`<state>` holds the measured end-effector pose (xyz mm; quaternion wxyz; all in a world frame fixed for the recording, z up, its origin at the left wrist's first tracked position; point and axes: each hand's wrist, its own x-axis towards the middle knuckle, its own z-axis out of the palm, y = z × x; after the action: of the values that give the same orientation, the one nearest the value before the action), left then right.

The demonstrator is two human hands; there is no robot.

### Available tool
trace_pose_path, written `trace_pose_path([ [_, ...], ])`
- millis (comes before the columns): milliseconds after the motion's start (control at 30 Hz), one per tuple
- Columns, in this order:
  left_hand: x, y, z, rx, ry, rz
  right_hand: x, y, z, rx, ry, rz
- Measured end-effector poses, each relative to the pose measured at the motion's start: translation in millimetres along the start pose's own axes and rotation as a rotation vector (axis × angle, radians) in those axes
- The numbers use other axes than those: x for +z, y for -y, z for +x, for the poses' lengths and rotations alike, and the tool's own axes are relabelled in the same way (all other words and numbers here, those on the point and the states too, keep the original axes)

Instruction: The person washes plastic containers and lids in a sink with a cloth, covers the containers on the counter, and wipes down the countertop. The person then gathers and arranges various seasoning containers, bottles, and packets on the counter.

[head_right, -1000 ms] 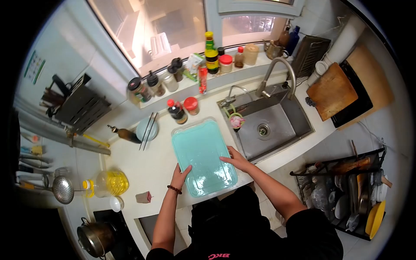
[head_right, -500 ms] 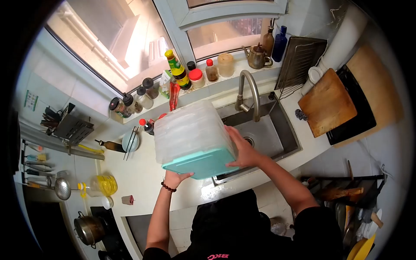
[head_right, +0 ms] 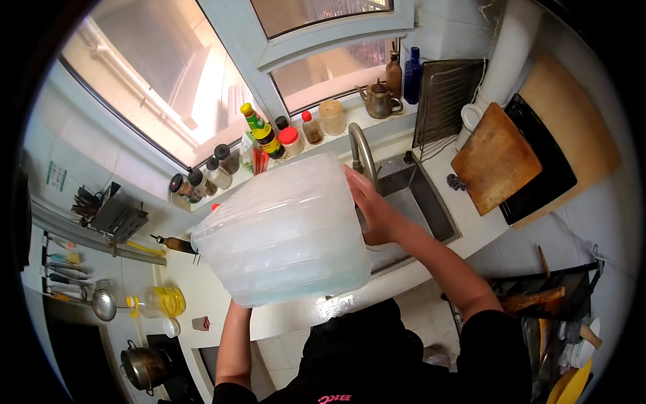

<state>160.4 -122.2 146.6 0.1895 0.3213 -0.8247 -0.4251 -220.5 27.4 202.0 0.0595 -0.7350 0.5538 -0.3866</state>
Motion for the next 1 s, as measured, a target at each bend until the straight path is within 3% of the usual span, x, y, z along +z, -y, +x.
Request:
trace_pose_path([
  [133, -2.0, -4.2, -9.4, 0.01, -0.022, 0.125, -2.5, -32.0, 7.5, -0.029, 0.032, 0.055],
  [200, -7.0, -5.1, -10.9, 0.014, -0.035, 0.167, -10.1, -26.9, 11.3, -0.187, -0.115, 0.012],
  [400, -21.1, -8.8, -7.5, 0.011, -0.064, 0.244, -41.7, -8.6, 37.3, -0.329, -0.2, -0.12],
  [600, -23.1, -9.5, -7.3, 0.012, -0.092, 0.291, -47.8, -20.7, 37.5, -0.269, -0.085, -0.061],
  [733, -18.9, -9.8, -5.0, 0.016, -0.108, 0.322, -50.9, -22.3, 34.7, -0.318, -0.128, -0.119],
  [1000, -9.9, -14.0, 3.8, 0.035, -0.139, 0.382, -45.7, -37.1, 37.0, -0.29, -0.075, 0.077],
])
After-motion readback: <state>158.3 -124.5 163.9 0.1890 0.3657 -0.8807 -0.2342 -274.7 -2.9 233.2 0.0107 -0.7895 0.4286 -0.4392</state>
